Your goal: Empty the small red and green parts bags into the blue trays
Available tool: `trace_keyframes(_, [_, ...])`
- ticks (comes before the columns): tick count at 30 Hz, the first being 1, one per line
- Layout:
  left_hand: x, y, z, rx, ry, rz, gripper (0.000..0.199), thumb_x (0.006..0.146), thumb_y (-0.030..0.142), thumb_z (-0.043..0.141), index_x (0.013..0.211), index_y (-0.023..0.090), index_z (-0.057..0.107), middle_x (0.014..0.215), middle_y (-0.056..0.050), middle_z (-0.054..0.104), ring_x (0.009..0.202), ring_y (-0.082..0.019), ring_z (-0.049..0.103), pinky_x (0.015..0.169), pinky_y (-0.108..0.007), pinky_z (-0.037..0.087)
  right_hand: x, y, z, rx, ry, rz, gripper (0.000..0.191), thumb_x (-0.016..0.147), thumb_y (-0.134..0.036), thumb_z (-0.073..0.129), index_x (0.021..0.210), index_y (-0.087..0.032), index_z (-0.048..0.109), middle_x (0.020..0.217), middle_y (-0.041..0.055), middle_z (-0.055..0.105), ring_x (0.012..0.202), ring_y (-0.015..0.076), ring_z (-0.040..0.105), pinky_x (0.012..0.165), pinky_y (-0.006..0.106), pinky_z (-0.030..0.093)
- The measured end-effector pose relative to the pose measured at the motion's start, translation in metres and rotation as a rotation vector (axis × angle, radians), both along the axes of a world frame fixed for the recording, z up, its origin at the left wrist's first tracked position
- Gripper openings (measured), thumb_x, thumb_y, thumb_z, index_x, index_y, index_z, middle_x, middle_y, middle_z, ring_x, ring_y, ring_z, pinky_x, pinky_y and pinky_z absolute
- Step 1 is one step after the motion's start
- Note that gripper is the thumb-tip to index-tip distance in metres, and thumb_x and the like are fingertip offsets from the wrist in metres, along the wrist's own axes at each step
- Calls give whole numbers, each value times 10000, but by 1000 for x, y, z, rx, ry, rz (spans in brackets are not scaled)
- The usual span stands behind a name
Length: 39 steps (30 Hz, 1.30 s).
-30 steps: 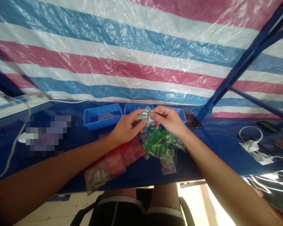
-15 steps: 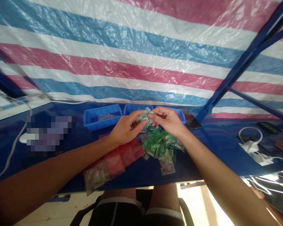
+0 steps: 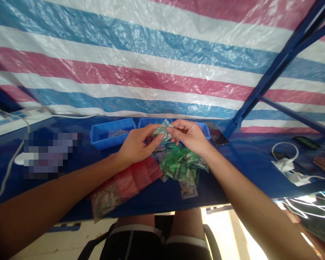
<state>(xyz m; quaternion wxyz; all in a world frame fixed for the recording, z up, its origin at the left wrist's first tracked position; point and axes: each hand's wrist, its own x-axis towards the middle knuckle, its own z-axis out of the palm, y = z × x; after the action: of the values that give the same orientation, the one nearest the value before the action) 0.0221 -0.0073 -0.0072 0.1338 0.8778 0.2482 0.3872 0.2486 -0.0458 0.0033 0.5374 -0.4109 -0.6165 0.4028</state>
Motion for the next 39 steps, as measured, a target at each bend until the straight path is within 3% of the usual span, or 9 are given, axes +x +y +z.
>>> trace_keyframes(3, [0, 1, -1, 6, 12, -22, 304, 1092, 437, 567, 1233, 199, 693, 955, -29, 785, 717, -148, 698, 670, -260, 489, 1, 1, -1, 16, -5, -10, 441, 734, -581, 964, 899, -230, 755, 721, -9, 746, 572, 161, 672, 503, 281, 520])
trace_keyframes(5, [1, 1, -2, 12, 18, -23, 306, 1090, 455, 566, 1031, 191, 707, 827, -14, 747, 666, -139, 664, 632, -258, 451, 1, 2, -2, 27, -12, -45, 433, 751, -584, 953, 910, -234, 753, 703, -13, 739, 560, 162, 662, 502, 286, 513])
trace_keyframes(8, [2, 1, -4, 35, 76, -50, 500, 1097, 499, 533, 708, 195, 610, 599, 10, 618, 525, -120, 547, 549, -275, 350, 2, 3, -1, 52, -22, -108, 421, 789, -593, 925, 940, -241, 751, 664, -21, 725, 516, 153, 619, 511, 296, 500])
trace_keyframes(10, [2, 1, -6, 72, 138, -101, 559, 1101, 506, 514, 638, 198, 568, 537, 16, 554, 488, -117, 496, 532, -290, 308, 3, 2, -1, 72, -32, -141, 397, 820, -591, 903, 948, -246, 752, 660, -22, 719, 513, 152, 607, 531, 303, 500])
trace_keyframes(15, [3, -3, -11, 172, 273, -273, 521, 1094, 455, 529, 640, 203, 582, 547, 8, 571, 508, -129, 512, 553, -313, 298, -2, -2, -5, 186, -167, -201, 281, 885, -517, 869, 952, -260, 780, 810, 18, 756, 685, 196, 685, 655, 340, 558])
trace_keyframes(21, [6, -1, -18, 149, 324, -258, 492, 1080, 458, 559, 665, 206, 636, 584, -9, 627, 524, -146, 538, 552, -318, 285, -10, -4, -11, 347, -481, 1, 173, 1004, -418, 740, 1037, -269, 821, 1101, 79, 823, 1044, 286, 767, 967, 451, 600])
trace_keyframes(26, [5, 2, -19, 118, 298, -307, 490, 1090, 433, 552, 666, 207, 646, 585, -3, 624, 521, -139, 526, 569, -323, 305, -9, -3, -15, 316, -491, 2, 188, 995, -424, 751, 1058, -268, 833, 1117, 83, 837, 1038, 301, 787, 949, 461, 620])
trace_keyframes(33, [5, 2, -17, 119, 346, -305, 525, 1099, 466, 525, 642, 211, 578, 550, 3, 583, 522, -145, 530, 578, -322, 312, -7, 1, -22, 217, -310, -148, 229, 961, -443, 794, 1079, -248, 815, 1064, 70, 847, 946, 267, 801, 871, 415, 646])
trace_keyframes(39, [-1, -4, -5, 351, 226, -215, 523, 1115, 443, 499, 659, 208, 602, 598, -5, 621, 554, -142, 560, 566, -330, 312, -1, 6, -23, 167, -172, -179, 301, 918, -511, 830, 1060, -251, 777, 945, 39, 825, 803, 222, 760, 775, 374, 638])
